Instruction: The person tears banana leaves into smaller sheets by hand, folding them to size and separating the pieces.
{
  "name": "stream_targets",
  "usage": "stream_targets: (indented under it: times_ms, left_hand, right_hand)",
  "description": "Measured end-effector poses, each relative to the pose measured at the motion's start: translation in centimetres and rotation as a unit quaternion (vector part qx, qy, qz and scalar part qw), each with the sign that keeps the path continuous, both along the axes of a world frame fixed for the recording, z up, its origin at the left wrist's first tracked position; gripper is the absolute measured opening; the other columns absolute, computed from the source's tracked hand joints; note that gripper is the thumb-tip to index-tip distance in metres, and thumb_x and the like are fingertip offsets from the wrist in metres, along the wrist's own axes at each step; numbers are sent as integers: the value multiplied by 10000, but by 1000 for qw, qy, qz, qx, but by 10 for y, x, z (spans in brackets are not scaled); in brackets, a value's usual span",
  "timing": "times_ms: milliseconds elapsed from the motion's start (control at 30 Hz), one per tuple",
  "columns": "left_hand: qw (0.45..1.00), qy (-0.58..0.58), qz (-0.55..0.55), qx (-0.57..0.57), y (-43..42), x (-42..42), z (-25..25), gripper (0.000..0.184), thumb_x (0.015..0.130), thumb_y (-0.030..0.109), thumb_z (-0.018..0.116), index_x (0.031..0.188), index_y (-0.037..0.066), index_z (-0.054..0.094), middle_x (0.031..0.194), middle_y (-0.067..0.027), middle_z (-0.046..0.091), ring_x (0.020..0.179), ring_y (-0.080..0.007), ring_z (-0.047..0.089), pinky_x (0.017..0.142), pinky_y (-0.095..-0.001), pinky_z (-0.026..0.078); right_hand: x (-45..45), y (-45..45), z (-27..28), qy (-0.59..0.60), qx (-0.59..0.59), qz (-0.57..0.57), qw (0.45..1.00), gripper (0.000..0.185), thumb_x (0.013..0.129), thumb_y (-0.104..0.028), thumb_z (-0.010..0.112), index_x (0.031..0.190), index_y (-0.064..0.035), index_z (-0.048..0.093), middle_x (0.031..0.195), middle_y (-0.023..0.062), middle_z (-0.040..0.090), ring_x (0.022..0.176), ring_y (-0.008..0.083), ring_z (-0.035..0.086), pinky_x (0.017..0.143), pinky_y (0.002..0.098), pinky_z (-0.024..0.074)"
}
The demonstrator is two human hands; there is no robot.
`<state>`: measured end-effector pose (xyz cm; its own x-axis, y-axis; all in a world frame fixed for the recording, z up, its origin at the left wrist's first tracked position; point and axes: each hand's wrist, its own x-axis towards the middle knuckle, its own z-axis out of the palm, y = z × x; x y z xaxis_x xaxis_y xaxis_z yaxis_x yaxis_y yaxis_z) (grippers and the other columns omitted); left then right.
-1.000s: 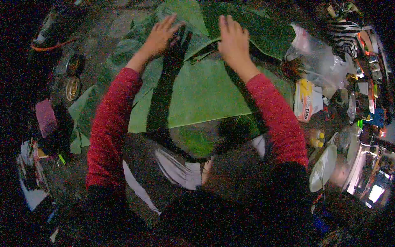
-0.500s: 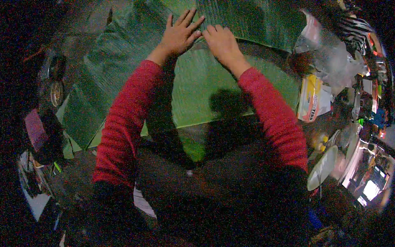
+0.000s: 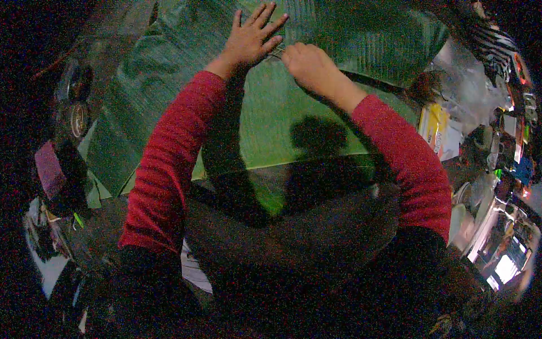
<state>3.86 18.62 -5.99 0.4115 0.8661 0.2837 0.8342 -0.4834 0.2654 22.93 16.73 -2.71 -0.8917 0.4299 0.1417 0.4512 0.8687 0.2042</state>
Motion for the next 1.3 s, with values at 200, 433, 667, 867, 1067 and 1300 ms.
stream_targets:
  times_ms: [200, 433, 667, 867, 1067, 1300]
  left_hand:
    - [1000, -11, -1, -2, -1, -4, 2, 506, 903, 405, 340, 1335, 143, 341, 1425, -162, 186, 1321, -321, 156, 1037, -546, 66]
    - [988, 74, -131, 46, -5, -52, -17, 473, 930, 361, 265, 1383, 228, 227, 1462, -67, 101, 1344, -243, 114, 1044, -535, 99]
    - [987, 116, -100, 39, -34, -73, -17, 451, 924, 397, 274, 1358, 278, 285, 1454, -43, 152, 1332, -236, 161, 1043, -530, 98]
    - [988, 119, -92, 29, -34, -73, -14, 449, 925, 384, 269, 1365, 294, 263, 1461, -38, 124, 1343, -254, 113, 1038, -553, 79]
    - [985, 141, -84, 53, -33, -74, -17, 451, 917, 431, 271, 1353, 317, 281, 1453, -36, 157, 1331, -247, 162, 1029, -551, 124]
    - [985, 136, -90, 56, -33, -75, -18, 452, 922, 418, 256, 1357, 298, 277, 1455, -32, 146, 1336, -245, 144, 1031, -553, 104]
  right_hand:
    - [2, -23, 9, -19, -9, -3, 1000, 122, 704, -116, 518, 812, -70, 553, 812, 52, 539, 782, 192, 544, 624, 306, 465]
    - [-17, -22, -8, 37, 28, -100, 994, 157, 715, -105, 520, 864, -57, 519, 870, 65, 523, 868, 220, 512, 711, 327, 426]
    - [-65, -22, -40, 169, -69, -200, 962, 140, 808, -170, 521, 872, -48, 495, 846, 120, 537, 796, 299, 527, 695, 398, 415]
    - [-61, -24, -34, 180, -100, -195, 959, 120, 827, -184, 513, 853, -70, 487, 798, 97, 553, 779, 292, 534, 688, 422, 378]
    - [-47, -47, -19, 104, -117, -142, 977, 141, 781, -115, 465, 912, -112, 519, 863, 54, 555, 867, 222, 530, 768, 413, 354]
    - [-38, -60, -11, 128, -47, -3, 991, 162, 755, -118, 479, 906, -104, 534, 878, 53, 548, 902, 239, 521, 779, 404, 389]
